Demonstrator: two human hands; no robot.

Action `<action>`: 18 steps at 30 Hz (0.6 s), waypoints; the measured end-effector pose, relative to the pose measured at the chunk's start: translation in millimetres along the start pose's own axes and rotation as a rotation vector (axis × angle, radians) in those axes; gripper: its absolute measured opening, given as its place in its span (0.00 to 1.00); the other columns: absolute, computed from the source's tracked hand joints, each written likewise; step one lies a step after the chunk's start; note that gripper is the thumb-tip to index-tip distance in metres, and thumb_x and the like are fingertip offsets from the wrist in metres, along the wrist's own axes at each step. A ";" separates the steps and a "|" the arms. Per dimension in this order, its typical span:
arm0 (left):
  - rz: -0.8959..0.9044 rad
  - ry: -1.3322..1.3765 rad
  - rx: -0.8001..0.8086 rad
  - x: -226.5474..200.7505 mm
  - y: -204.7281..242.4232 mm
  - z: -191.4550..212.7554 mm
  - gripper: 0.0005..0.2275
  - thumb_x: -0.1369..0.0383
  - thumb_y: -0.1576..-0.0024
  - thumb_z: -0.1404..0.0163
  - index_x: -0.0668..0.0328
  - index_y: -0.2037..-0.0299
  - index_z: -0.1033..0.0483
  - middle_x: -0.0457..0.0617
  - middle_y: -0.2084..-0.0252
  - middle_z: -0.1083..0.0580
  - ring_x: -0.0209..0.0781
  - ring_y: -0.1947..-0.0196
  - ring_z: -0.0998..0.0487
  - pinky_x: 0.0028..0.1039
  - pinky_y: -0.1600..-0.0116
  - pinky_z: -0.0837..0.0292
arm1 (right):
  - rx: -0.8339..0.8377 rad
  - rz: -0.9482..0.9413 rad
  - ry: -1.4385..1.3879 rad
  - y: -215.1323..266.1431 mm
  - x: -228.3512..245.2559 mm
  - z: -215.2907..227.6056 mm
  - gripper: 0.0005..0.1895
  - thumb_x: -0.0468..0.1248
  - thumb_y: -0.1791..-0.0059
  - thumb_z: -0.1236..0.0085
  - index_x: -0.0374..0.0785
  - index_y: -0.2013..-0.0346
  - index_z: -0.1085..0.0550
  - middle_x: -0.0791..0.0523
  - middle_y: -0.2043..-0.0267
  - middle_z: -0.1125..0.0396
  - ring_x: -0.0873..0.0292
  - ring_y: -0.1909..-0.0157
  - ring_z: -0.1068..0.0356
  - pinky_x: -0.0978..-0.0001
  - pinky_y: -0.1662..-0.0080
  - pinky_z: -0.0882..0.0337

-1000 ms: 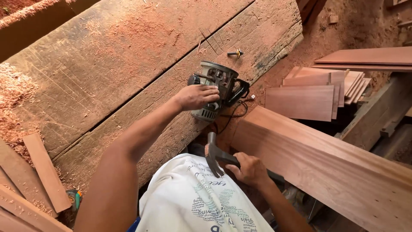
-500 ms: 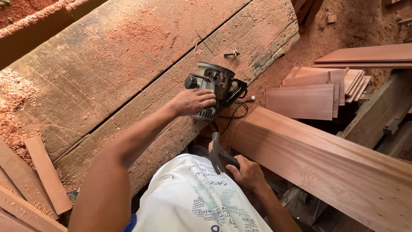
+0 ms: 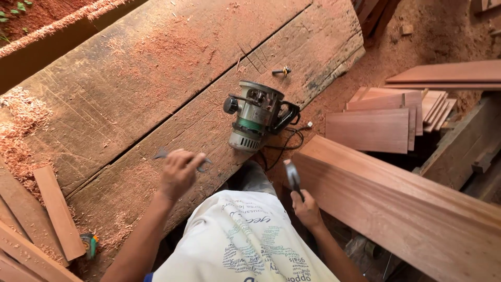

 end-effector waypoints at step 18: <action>0.726 -0.285 0.040 -7.1 -36.4 -68.9 0.20 0.69 0.41 0.47 0.65 0.39 0.29 0.62 0.41 0.28 0.60 0.38 0.29 0.47 0.33 0.34 | -0.251 0.198 0.312 -365.4 152.9 116.9 0.26 0.38 0.52 0.38 0.32 0.42 0.33 0.48 0.60 0.33 0.51 0.64 0.29 0.54 0.62 0.29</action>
Point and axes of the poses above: each hand's wrist, its own y-axis away from the middle knuckle, its own z-axis out of the back of the hand, x = y × z, the point moved 4 cm from there along -y, towards the middle knuckle
